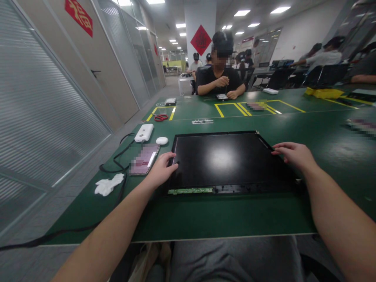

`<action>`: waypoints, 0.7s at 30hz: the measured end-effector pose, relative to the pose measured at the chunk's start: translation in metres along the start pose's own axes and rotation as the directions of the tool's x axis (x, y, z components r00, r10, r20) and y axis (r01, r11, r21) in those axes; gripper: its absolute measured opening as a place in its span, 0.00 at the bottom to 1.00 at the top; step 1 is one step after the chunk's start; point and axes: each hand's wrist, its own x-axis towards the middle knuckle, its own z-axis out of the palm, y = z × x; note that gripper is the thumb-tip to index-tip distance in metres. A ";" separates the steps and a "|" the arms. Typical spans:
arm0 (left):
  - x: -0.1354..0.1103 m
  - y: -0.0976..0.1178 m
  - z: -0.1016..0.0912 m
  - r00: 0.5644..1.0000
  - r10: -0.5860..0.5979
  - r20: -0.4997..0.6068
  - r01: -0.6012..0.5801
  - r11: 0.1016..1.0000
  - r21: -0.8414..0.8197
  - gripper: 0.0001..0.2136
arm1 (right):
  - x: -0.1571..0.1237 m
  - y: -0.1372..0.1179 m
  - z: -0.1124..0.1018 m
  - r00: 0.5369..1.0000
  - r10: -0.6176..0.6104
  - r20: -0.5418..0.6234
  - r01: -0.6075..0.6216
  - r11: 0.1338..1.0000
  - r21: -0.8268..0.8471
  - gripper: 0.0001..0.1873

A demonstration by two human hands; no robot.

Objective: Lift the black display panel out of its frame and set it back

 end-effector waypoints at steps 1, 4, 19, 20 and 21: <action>0.000 0.000 0.000 1.000 0.000 -0.001 0.000 1.000 -0.005 0.22 | 0.000 0.000 0.000 1.000 0.003 -0.003 -0.003 1.000 -0.007 0.18; -0.001 0.003 -0.001 1.000 -0.023 -0.010 0.024 0.998 0.050 0.24 | -0.001 0.000 0.000 1.000 0.018 -0.016 -0.018 1.000 -0.010 0.18; 0.002 0.014 -0.011 1.000 0.013 0.024 -0.024 0.847 0.530 0.17 | 0.016 0.019 -0.006 0.994 0.023 -0.107 -0.016 0.997 0.071 0.18; 0.002 0.014 -0.011 0.999 0.013 0.046 -0.036 0.835 0.550 0.15 | 0.018 0.021 -0.006 0.995 0.044 -0.087 -0.040 0.998 0.054 0.18; 0.002 0.014 -0.011 0.998 0.015 0.065 -0.049 0.823 0.566 0.15 | 0.019 0.021 -0.006 0.996 0.065 -0.061 -0.063 0.997 0.037 0.17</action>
